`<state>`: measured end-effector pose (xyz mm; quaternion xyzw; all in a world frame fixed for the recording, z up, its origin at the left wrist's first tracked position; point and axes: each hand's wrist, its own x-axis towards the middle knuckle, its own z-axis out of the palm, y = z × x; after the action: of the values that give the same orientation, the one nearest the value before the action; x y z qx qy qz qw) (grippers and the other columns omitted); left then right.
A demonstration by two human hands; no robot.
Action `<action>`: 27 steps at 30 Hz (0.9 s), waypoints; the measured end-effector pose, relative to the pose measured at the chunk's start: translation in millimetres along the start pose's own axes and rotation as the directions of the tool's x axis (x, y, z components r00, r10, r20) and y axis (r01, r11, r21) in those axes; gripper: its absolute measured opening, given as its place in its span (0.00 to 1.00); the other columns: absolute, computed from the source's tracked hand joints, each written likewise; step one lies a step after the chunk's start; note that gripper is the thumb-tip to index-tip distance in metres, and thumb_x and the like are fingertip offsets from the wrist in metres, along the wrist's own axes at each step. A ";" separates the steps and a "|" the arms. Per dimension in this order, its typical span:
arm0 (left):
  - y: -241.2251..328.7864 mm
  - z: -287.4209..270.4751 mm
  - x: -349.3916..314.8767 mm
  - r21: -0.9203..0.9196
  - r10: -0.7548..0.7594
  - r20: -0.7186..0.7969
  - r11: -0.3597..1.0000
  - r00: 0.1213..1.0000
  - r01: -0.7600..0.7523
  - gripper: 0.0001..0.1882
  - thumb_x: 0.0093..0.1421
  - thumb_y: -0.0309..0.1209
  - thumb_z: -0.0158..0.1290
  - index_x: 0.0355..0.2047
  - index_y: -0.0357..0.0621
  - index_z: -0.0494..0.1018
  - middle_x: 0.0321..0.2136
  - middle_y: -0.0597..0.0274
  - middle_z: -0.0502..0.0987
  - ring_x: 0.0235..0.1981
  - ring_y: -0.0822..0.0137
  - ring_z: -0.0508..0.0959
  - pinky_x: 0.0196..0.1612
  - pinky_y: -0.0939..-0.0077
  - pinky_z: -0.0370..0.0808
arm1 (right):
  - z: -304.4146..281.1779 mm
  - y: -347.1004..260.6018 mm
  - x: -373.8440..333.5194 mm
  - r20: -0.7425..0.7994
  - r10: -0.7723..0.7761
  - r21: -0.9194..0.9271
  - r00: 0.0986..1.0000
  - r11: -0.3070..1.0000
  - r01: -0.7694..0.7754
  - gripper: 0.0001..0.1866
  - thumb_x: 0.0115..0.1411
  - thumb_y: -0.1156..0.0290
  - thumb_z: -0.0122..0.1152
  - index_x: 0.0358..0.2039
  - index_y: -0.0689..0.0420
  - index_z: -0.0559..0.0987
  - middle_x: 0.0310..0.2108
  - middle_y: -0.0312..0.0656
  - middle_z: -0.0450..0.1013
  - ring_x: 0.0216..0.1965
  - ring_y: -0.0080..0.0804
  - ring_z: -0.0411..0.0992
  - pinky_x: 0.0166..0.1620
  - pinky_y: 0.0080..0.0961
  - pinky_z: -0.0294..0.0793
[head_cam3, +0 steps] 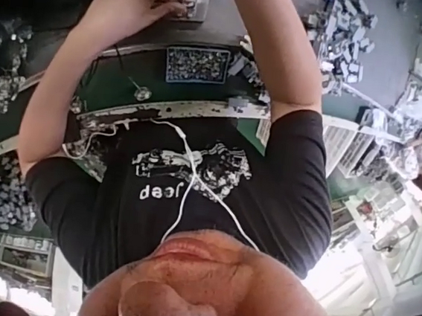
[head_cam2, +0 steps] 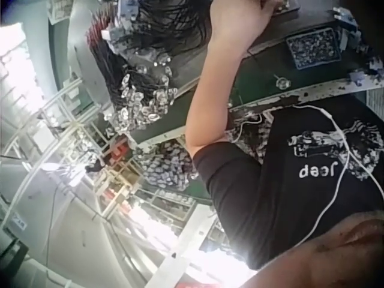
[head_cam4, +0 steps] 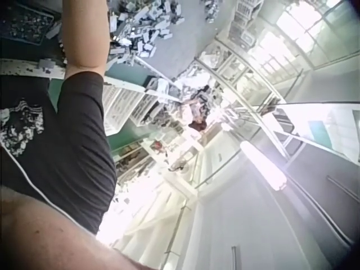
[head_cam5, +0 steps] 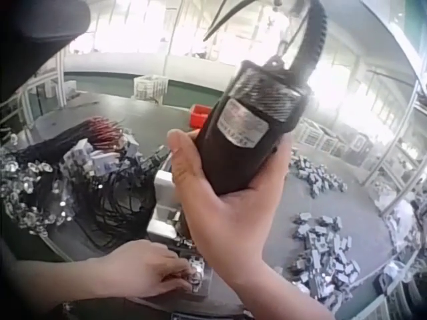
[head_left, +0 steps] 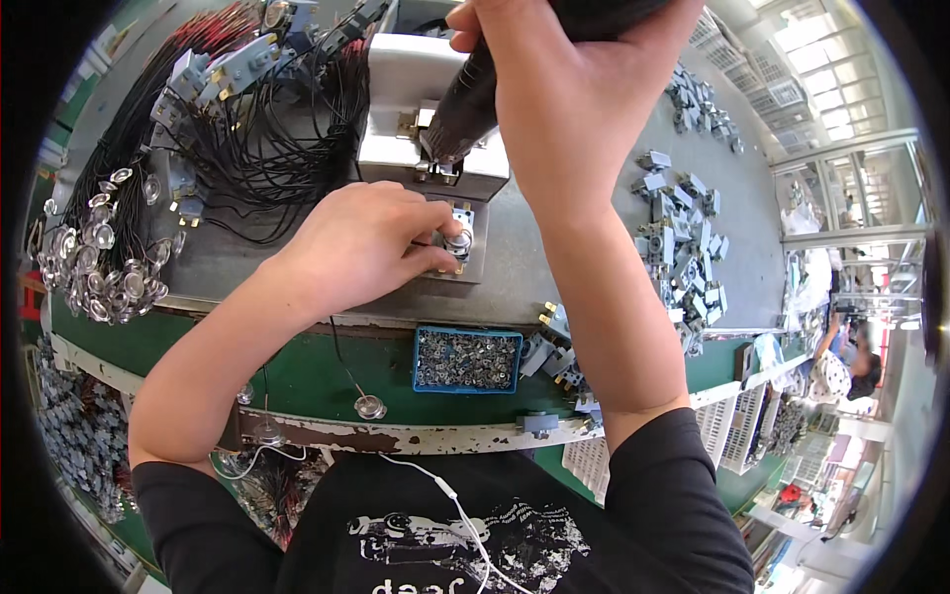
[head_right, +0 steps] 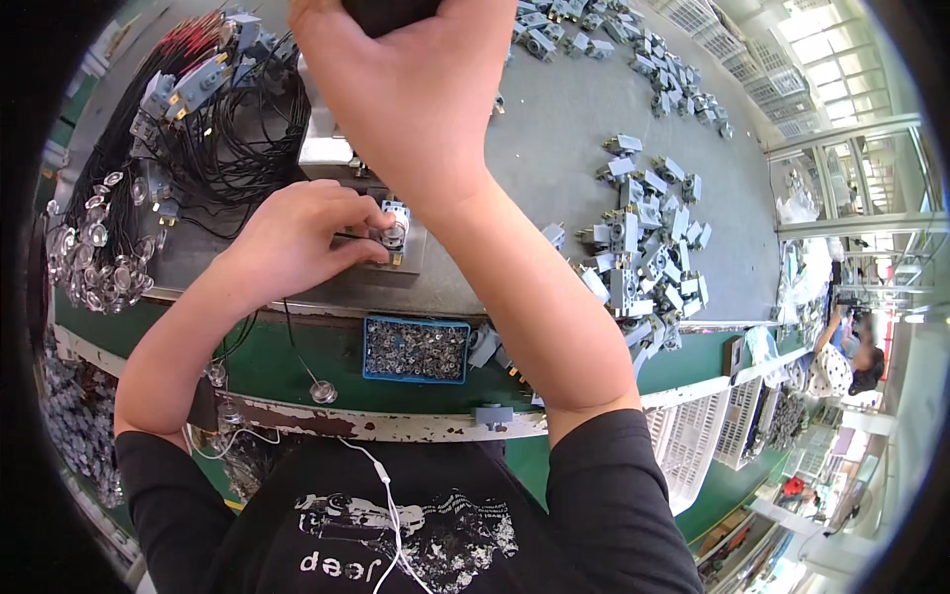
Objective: Assemble mechanical or electronic components using an electric screwdriver at a factory workstation.
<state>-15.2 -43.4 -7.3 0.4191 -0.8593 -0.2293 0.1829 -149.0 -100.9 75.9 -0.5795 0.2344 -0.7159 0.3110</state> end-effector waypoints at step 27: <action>-10.6 15.3 -8.4 -0.036 0.036 -0.069 0.999 0.997 -0.039 0.12 0.62 0.39 0.62 0.42 0.51 0.78 0.28 0.64 0.80 0.35 0.57 0.81 0.37 0.61 0.78 | -26.3 -25.4 -22.3 0.044 0.241 -0.097 0.969 0.967 -0.236 0.25 0.58 0.86 0.70 0.51 0.64 0.66 0.35 0.42 0.79 0.30 0.23 0.78 0.31 0.20 0.79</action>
<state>-11.3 -38.8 -26.8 0.4071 -0.8558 -0.2274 0.2241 -176.1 -67.9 72.6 -0.5803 0.3262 -0.6454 0.3745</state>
